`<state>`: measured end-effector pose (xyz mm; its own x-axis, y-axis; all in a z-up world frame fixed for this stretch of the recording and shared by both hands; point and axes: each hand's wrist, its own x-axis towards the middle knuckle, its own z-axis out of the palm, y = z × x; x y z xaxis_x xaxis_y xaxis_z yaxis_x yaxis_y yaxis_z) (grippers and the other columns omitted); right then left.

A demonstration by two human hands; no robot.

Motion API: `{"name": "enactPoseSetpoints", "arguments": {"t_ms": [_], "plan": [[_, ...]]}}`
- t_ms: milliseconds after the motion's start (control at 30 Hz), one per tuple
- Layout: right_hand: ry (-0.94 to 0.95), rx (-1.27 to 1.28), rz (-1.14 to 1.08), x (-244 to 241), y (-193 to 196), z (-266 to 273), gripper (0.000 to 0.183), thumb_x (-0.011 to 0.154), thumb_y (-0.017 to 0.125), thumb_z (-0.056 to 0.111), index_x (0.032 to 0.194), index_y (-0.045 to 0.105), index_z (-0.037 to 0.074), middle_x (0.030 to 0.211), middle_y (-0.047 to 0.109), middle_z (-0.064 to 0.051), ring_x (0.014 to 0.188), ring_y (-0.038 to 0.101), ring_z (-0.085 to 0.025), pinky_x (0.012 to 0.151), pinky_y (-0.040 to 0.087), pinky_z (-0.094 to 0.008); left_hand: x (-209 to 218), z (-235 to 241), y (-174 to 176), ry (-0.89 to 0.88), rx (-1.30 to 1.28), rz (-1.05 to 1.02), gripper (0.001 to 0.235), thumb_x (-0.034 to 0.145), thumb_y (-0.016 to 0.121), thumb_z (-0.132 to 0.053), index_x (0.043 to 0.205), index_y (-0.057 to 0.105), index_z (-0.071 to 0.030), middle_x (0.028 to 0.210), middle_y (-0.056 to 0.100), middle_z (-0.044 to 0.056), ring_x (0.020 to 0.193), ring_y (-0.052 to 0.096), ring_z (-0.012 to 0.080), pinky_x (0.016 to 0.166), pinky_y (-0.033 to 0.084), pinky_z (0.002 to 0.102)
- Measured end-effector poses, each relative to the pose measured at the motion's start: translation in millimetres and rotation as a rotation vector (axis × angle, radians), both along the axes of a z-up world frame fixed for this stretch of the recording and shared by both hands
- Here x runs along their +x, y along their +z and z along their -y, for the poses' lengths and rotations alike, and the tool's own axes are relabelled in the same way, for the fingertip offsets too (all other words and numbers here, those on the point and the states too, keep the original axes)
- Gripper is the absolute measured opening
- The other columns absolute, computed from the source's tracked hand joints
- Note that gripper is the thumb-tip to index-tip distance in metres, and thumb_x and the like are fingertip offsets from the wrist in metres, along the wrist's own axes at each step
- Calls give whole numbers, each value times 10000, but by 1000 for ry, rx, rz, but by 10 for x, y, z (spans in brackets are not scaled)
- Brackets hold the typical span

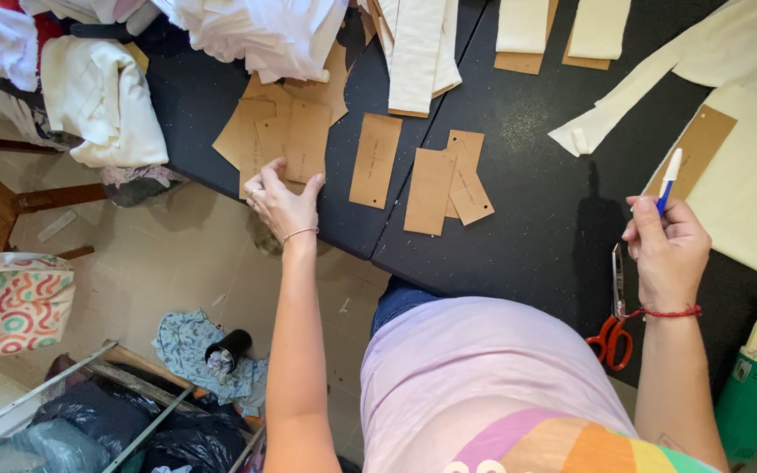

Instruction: Marking fabric with templates and cutting it using an electric cutter and scissors

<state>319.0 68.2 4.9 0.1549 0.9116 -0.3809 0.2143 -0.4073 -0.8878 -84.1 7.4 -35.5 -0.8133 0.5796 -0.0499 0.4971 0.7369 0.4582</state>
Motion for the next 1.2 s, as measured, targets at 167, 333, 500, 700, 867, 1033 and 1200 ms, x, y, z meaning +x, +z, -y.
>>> {"name": "enactPoseSetpoints", "arguments": {"t_ms": [167, 333, 500, 700, 867, 1033, 1200], "plan": [[-4, -11, 17, -41, 72, 12, 131, 954, 532, 208, 945, 551, 79, 615, 454, -18, 483, 365, -31, 405, 255, -132, 319, 20, 149, -100, -28, 123, 485, 575, 770, -289, 970, 517, -165, 986, 460, 81, 920, 462, 271, 755, 392, 415], [7, -14, 26, -55, 71, 35, 132, 950, 537, 208, 948, 556, 77, 615, 458, -16, 487, 372, -32, 410, 261, -131, 241, 136, -1, -159, 52, 101, 205, 689, 662, -369, 814, 607, -217, 897, 500, 30, 806, 527, 203, 721, 410, 369], [21, -15, 19, -77, 100, 37, 143, 946, 541, 226, 941, 552, 83, 614, 455, -14, 484, 361, -31, 413, 257, -135, -102, 204, -39, 49, 116, -27, 593, 527, 786, -247, 1003, 451, -134, 902, 508, 103, 875, 482, 244, 802, 336, 372], [21, -53, 18, -127, 150, 23, 119, 923, 562, 210, 940, 556, 92, 615, 442, 7, 503, 368, -19, 413, 258, -133, -199, 147, -8, -14, 124, 198, 649, 502, 823, -182, 1031, 452, -120, 946, 482, 69, 766, 510, 158, 692, 446, 275], [30, -74, 59, -108, 94, 28, 121, 900, 552, 230, 916, 584, 115, 541, 410, 28, 448, 344, -14, 401, 252, -145, -44, 60, 62, -126, 237, 75, 137, 745, 607, -159, 872, 563, -132, 747, 533, 26, 621, 535, 168, 659, 428, 296], [12, 9, 135, -177, 141, 15, 120, 848, 582, 201, 790, 644, 116, 441, 503, -32, 381, 366, -79, 398, 325, -196, 1084, -323, 280, -331, 446, 310, 79, 824, 638, -149, 871, 582, -120, 759, 487, 17, 658, 538, 139, 599, 432, 217], [-61, 116, 99, 27, -3, -27, 187, 706, 731, 179, 867, 658, 120, 690, 600, 15, 501, 397, -41, 499, 361, -178, 2387, -744, 392, -777, 235, 836, 54, 756, 644, -145, 792, 624, -110, 679, 572, 39, 617, 592, 173, 551, 478, 273]]}}
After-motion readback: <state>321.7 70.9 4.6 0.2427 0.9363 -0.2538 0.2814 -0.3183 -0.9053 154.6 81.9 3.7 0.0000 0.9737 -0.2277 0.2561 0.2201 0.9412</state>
